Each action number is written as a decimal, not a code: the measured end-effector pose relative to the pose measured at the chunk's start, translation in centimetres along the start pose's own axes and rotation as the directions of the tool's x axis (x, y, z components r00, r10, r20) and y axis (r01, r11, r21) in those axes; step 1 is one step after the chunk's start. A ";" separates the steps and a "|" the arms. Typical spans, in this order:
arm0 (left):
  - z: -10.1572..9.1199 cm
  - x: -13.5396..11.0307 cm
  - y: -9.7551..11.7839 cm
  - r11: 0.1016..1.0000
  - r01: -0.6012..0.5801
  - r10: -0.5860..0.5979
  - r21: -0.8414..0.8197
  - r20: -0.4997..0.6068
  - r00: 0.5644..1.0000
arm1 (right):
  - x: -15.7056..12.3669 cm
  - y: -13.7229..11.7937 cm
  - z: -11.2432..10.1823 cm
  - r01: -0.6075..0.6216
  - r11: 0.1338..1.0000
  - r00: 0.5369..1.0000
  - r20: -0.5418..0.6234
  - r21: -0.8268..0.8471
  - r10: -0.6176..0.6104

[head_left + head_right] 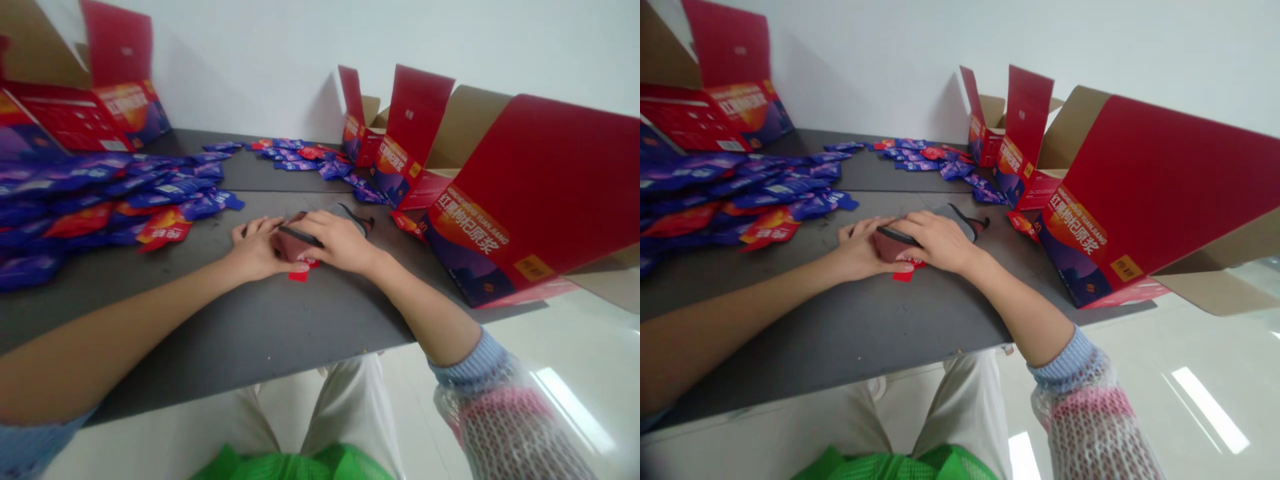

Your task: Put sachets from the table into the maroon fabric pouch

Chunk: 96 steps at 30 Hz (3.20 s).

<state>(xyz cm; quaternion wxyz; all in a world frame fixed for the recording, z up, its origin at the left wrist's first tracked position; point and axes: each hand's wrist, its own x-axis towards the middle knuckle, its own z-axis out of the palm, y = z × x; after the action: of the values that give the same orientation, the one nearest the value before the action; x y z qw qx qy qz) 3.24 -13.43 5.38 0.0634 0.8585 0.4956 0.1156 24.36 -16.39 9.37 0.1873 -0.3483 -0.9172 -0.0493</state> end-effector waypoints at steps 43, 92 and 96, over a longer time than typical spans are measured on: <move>-0.8 1.4 -0.1 0.999 0.007 -0.003 -0.035 0.119 0.993 | -0.2 -0.8 1.1 -0.226 0.956 0.967 0.075 -0.189 0.244; 0.5 1.1 -0.3 1.000 0.005 -0.005 -0.026 -0.002 1.000 | 0.1 -0.5 1.3 -0.165 0.983 0.986 -0.017 -0.086 0.164; 0.4 1.1 -0.1 0.999 0.013 -0.013 -0.047 -0.005 1.000 | 0.2 -1.4 1.3 -0.196 0.967 0.976 0.060 -0.161 0.208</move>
<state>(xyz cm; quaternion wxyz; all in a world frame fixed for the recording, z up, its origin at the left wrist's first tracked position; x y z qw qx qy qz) 3.75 -12.45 5.08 0.0830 0.8533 0.4984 0.1290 22.93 -17.02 8.32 0.1287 -0.4548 -0.8769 -0.0875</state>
